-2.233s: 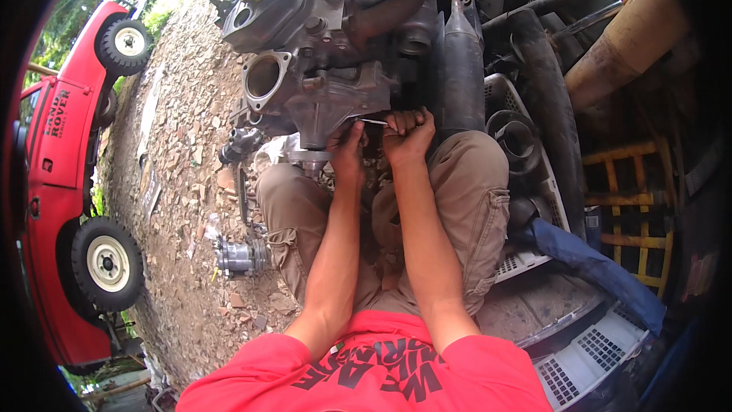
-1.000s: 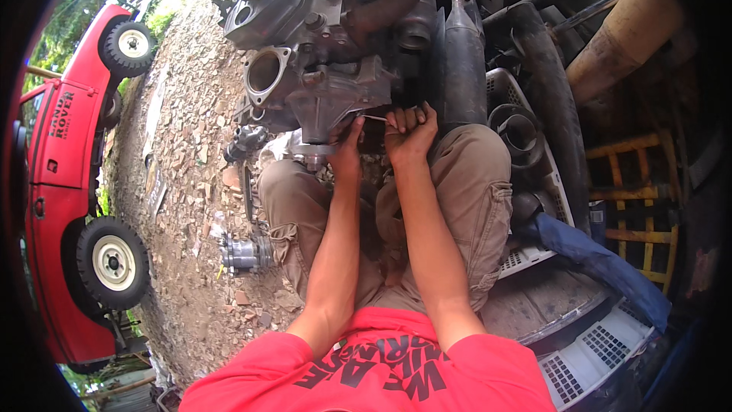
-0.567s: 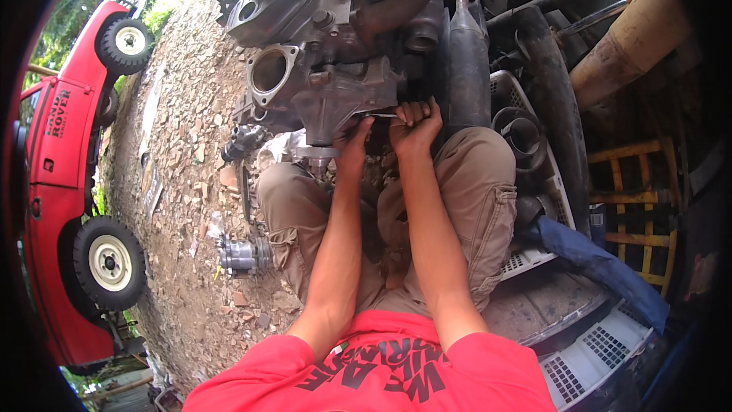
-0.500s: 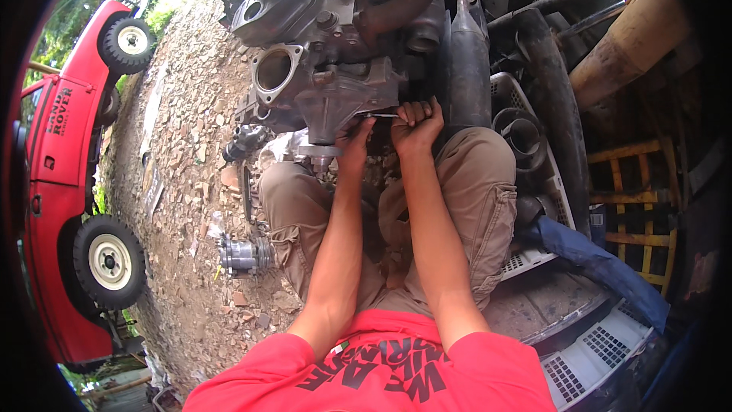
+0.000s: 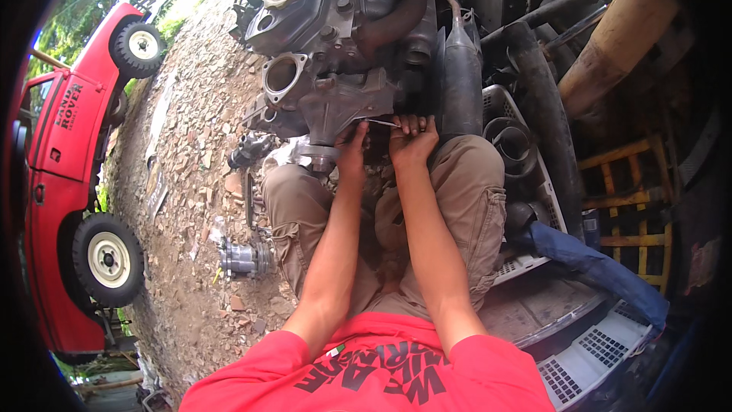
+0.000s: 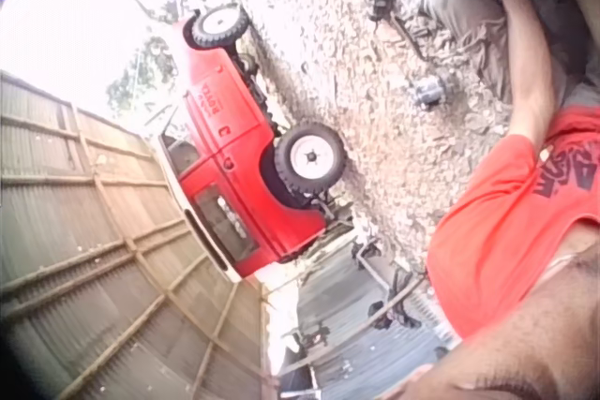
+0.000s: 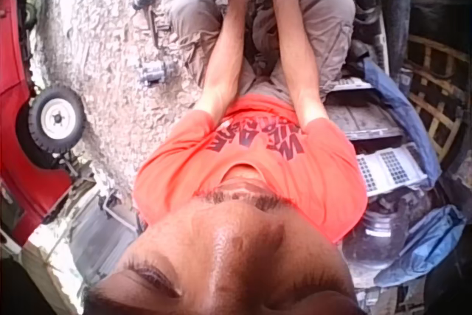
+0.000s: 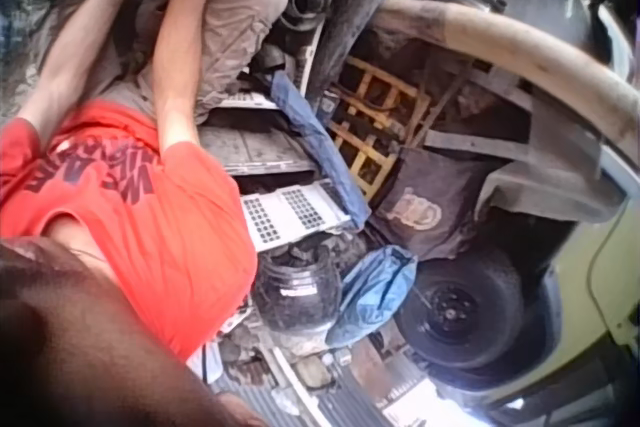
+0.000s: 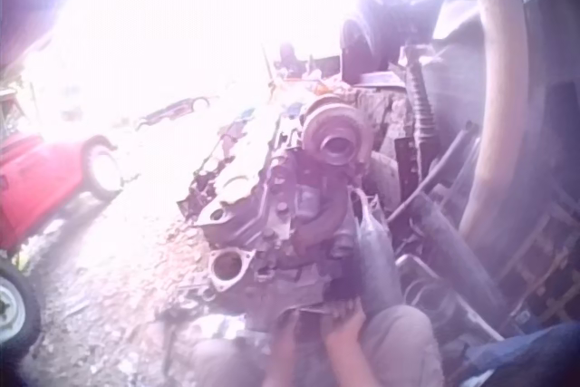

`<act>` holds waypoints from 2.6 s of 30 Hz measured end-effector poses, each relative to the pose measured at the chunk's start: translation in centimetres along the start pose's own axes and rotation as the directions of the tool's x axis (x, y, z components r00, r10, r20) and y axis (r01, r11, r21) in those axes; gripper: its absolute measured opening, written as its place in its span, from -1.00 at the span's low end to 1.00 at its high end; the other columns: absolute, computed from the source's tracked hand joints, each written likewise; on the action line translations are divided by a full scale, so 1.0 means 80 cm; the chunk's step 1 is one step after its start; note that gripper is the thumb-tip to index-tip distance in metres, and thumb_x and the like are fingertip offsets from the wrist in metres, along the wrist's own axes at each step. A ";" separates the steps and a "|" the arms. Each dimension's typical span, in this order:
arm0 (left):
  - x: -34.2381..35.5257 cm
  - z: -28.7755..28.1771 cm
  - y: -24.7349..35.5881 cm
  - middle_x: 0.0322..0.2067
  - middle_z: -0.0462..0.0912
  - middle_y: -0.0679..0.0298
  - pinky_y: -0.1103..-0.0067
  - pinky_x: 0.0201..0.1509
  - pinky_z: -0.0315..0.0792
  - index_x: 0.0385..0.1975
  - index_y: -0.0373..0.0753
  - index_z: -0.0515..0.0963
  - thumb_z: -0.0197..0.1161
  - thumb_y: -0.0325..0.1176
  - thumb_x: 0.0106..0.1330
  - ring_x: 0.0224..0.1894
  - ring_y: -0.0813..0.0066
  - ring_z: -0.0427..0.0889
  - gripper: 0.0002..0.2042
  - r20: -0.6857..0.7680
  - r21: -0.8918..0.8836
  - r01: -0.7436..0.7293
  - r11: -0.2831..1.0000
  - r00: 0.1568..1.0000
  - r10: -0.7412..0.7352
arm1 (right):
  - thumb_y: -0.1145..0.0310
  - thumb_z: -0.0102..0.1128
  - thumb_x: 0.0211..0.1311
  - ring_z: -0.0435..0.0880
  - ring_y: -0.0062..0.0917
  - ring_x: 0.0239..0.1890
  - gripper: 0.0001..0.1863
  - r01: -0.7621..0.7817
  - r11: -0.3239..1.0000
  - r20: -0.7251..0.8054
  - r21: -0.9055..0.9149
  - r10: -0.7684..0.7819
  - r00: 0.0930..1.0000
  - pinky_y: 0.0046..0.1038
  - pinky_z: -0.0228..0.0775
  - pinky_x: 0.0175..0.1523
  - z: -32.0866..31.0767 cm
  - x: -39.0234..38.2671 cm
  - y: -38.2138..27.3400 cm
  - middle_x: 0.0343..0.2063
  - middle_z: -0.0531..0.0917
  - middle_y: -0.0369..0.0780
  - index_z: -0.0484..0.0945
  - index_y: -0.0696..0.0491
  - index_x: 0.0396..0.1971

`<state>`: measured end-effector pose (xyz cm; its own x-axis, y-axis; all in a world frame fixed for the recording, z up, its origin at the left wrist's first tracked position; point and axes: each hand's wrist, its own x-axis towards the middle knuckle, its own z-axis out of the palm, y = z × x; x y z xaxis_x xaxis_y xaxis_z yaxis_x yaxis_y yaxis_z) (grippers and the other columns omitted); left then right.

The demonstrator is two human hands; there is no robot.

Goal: The person sits on the ground and uses a wrench to loosen and remove bolts from a car engine block. They repeatedly reposition the wrench and remove bolts one by one, placing them on the ground.

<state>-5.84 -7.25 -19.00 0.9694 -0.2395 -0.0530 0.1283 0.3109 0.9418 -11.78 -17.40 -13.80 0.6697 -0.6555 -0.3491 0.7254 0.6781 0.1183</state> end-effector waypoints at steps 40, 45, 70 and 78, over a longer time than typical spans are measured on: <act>-0.059 0.037 0.040 -0.44 0.57 0.33 0.67 -0.44 0.32 -0.29 -0.23 0.51 0.30 -0.33 0.25 -0.47 0.63 0.46 -0.84 0.015 -0.424 0.099 0.900 0.995 -0.103 | 0.20 -0.16 0.40 -0.08 -0.66 -0.77 -0.45 0.048 0.891 0.359 -0.452 0.132 0.924 -0.50 -0.12 -0.56 0.063 -0.057 -0.006 -0.88 0.01 -0.41 0.08 -0.08 -0.87; -0.046 0.028 0.056 -0.35 0.56 0.38 0.61 -0.39 0.32 -0.20 -0.23 0.49 0.36 -0.32 0.19 -0.38 0.59 0.48 -0.74 0.018 -0.279 0.116 0.953 0.993 -0.116 | 0.18 -0.15 0.35 -0.06 -0.60 -0.77 -0.49 -0.121 0.989 0.202 -0.083 0.135 0.970 -0.50 -0.04 -0.54 0.018 -0.025 -0.015 -0.87 -0.03 -0.38 0.06 -0.13 -0.85; -0.025 0.022 0.037 -0.28 0.59 0.45 0.57 -0.27 0.36 -0.15 -0.09 0.51 0.41 -0.21 0.14 -0.32 0.62 0.50 -0.68 0.038 -0.245 0.330 0.912 0.943 -0.331 | 0.24 -0.24 0.45 0.04 -0.61 -0.69 -0.50 0.366 0.612 0.460 -0.701 -0.004 0.888 -0.48 0.04 -0.46 0.077 -0.050 0.001 -0.80 0.10 -0.34 0.09 -0.01 -0.78; -0.032 0.011 0.040 -0.27 0.59 0.48 0.58 -0.24 0.33 -0.18 -0.04 0.50 0.43 -0.26 0.12 -0.29 0.64 0.50 -0.70 0.172 -0.347 0.402 0.848 0.916 -0.363 | 0.24 -0.19 0.38 -0.04 -0.59 -0.72 -0.52 0.172 0.774 0.369 -0.609 0.085 0.926 -0.48 -0.03 -0.48 0.064 -0.049 -0.008 -0.82 0.01 -0.35 0.02 -0.07 -0.79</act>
<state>-8.12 -6.47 -15.56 0.8049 -0.4908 -0.3335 0.5707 0.4863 0.6617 -14.09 -16.97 -7.72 0.7400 -0.6719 0.0296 0.5798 0.6150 -0.5344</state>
